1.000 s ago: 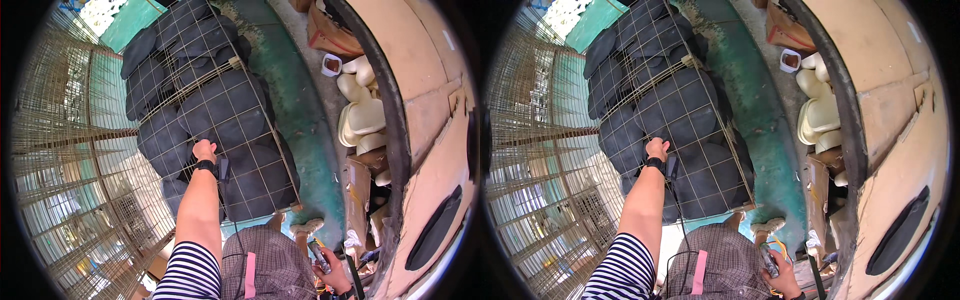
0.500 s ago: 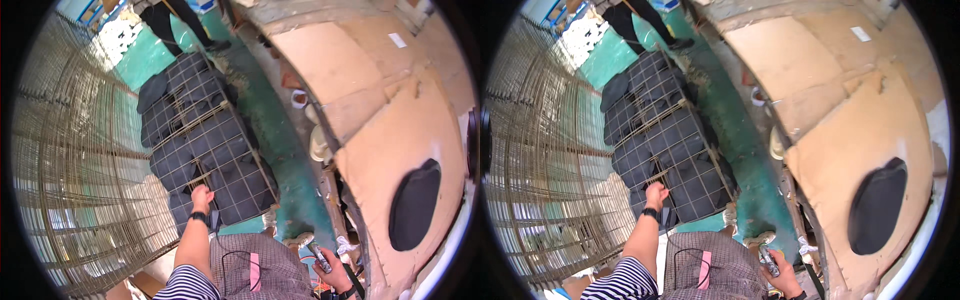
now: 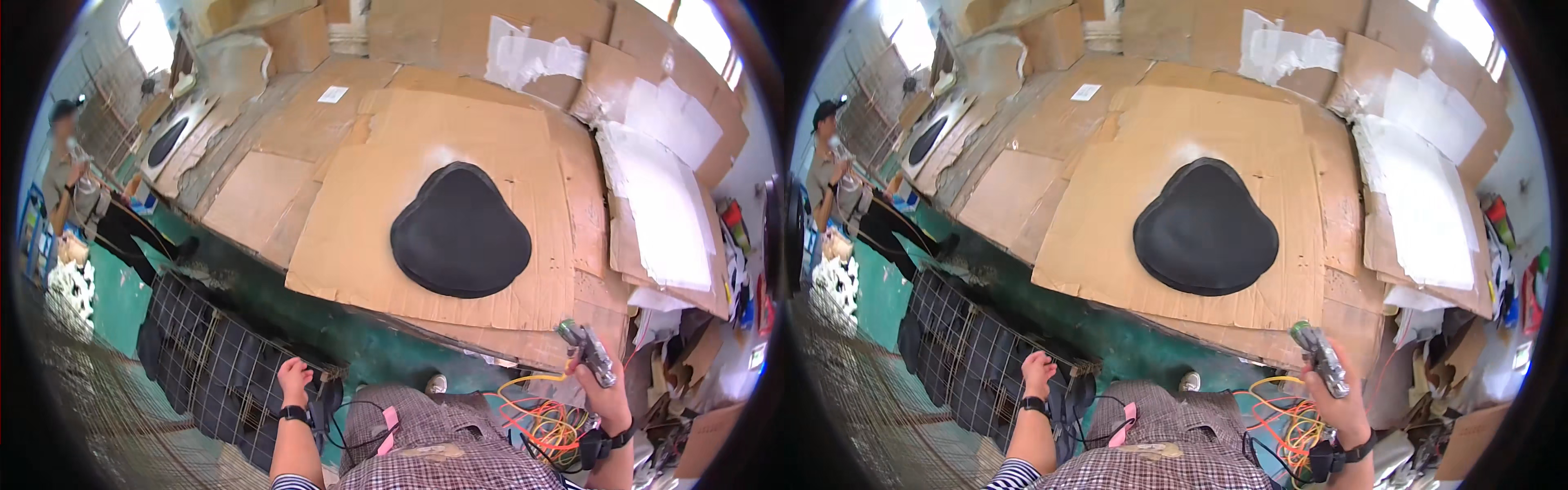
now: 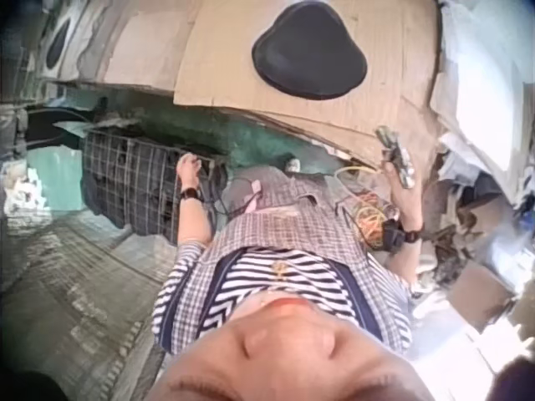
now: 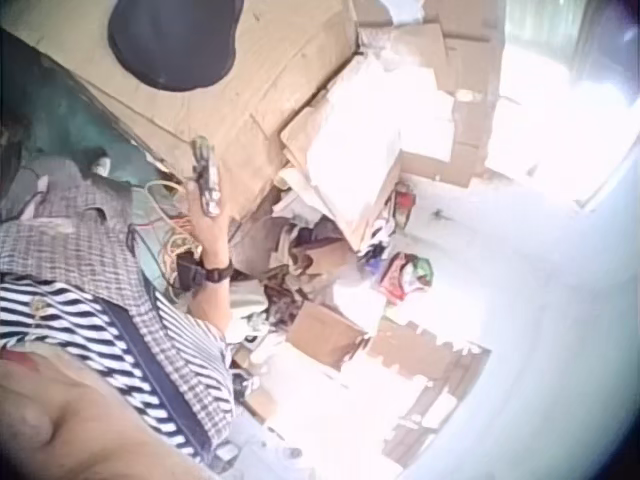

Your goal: The person repeatedly picks up a black foam car part from a cardboard-covered table and places it onto a metal wire rack. They handle the parts one at a time, inspecting them briefly before moving them to the rack. The process is repetitive, involving the same type of part throughout the clip.

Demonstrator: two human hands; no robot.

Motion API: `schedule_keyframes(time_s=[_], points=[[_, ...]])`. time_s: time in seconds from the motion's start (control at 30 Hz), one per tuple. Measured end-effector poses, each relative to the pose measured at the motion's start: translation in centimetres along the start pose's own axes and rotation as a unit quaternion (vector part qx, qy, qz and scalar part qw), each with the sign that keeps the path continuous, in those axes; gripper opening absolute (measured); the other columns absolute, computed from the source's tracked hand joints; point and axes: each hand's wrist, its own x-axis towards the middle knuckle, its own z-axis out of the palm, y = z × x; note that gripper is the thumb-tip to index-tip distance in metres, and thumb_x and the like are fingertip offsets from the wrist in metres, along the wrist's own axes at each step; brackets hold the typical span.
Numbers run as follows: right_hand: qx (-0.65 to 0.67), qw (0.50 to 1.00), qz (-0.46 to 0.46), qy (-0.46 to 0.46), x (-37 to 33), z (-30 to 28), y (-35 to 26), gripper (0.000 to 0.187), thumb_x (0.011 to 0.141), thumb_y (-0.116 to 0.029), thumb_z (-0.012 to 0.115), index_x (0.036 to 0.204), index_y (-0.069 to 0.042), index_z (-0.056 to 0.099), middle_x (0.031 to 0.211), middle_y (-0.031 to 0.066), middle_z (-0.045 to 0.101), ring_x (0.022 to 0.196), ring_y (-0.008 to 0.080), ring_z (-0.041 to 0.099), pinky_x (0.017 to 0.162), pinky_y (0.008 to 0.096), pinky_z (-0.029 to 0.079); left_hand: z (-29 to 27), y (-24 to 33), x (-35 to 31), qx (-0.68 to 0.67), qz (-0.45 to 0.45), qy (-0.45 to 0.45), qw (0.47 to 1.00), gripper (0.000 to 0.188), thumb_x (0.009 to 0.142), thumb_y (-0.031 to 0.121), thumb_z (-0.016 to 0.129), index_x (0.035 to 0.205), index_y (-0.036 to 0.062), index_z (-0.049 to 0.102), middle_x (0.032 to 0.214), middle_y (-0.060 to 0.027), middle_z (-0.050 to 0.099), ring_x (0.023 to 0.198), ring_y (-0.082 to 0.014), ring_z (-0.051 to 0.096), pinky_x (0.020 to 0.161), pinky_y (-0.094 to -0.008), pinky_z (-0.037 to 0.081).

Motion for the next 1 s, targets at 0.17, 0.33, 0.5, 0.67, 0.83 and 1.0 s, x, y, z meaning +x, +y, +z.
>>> schedule_keyframes(time_s=[0.17,0.33,0.5,0.67,0.83,1.0], points=[[0.063,0.997,0.032,-0.027,-3.5,-3.3,0.7,0.051,0.084,-0.004,0.068,0.130,0.001,0.047,0.093,0.0068,0.063,0.080,0.0130,0.061,0.075,0.0280,0.053,7.4,3.1,-1.6,0.077,0.058,-0.078,0.992,0.023,0.086,0.004,0.055,0.109,0.0025,0.058,0.085,-0.0093,0.063,0.061,-0.0181,0.064,0.053,-0.0273,0.052],[0.096,0.994,-0.026,0.050,-4.2,-3.3,-1.2,0.052,0.084,-0.010,0.070,0.129,0.003,0.047,0.087,0.0066,0.061,0.076,0.0131,0.061,0.071,0.0275,0.051,11.8,3.3,-4.2,0.131,0.070,-0.118,0.982,0.023,0.085,0.003,0.058,0.107,0.0006,0.058,0.083,-0.0103,0.064,0.059,-0.0180,0.064,0.051,-0.0264,0.052],[0.015,0.994,0.002,0.109,-6.5,-5.8,-1.7,0.051,0.083,-0.013,0.070,0.126,0.004,0.050,0.087,0.0037,0.061,0.078,0.0103,0.058,0.069,0.0256,0.049,12.6,2.9,-4.2,0.134,0.074,-0.130,0.980,0.022,0.083,0.002,0.059,0.105,-0.0006,0.060,0.082,-0.0094,0.064,0.058,-0.0170,0.063,0.050,-0.0259,0.051],[0.081,0.995,0.049,-0.032,-7.4,-4.4,-1.4,0.051,0.081,0.003,0.067,0.128,0.003,0.049,0.095,0.0060,0.062,0.084,0.0103,0.059,0.075,0.0261,0.048,13.3,3.6,-4.3,0.107,0.075,-0.134,0.982,0.021,0.081,0.000,0.060,0.102,-0.0015,0.061,0.081,-0.0079,0.063,0.057,-0.0152,0.062,0.049,-0.0251,0.049],[0.091,0.995,-0.024,-0.019,-4.2,-0.6,-2.3,0.049,0.084,-0.001,0.066,0.130,0.003,0.047,0.096,0.0058,0.062,0.082,0.0115,0.059,0.073,0.0270,0.049,13.0,3.9,-4.1,0.127,0.088,-0.141,0.978,0.023,0.083,0.003,0.060,0.105,-0.0011,0.059,0.083,-0.0091,0.064,0.059,-0.0166,0.063,0.051,-0.0254,0.050],[0.065,0.990,-0.063,0.104,-3.5,-0.3,-2.9,0.049,0.086,-0.005,0.064,0.130,0.003,0.046,0.091,0.0050,0.060,0.076,0.0117,0.058,0.070,0.0262,0.050,12.1,4.2,-4.3,0.114,0.077,-0.136,0.981,0.020,0.083,0.000,0.060,0.103,-0.0018,0.061,0.082,-0.0085,0.063,0.057,-0.0149,0.061,0.050,-0.0251,0.049]])
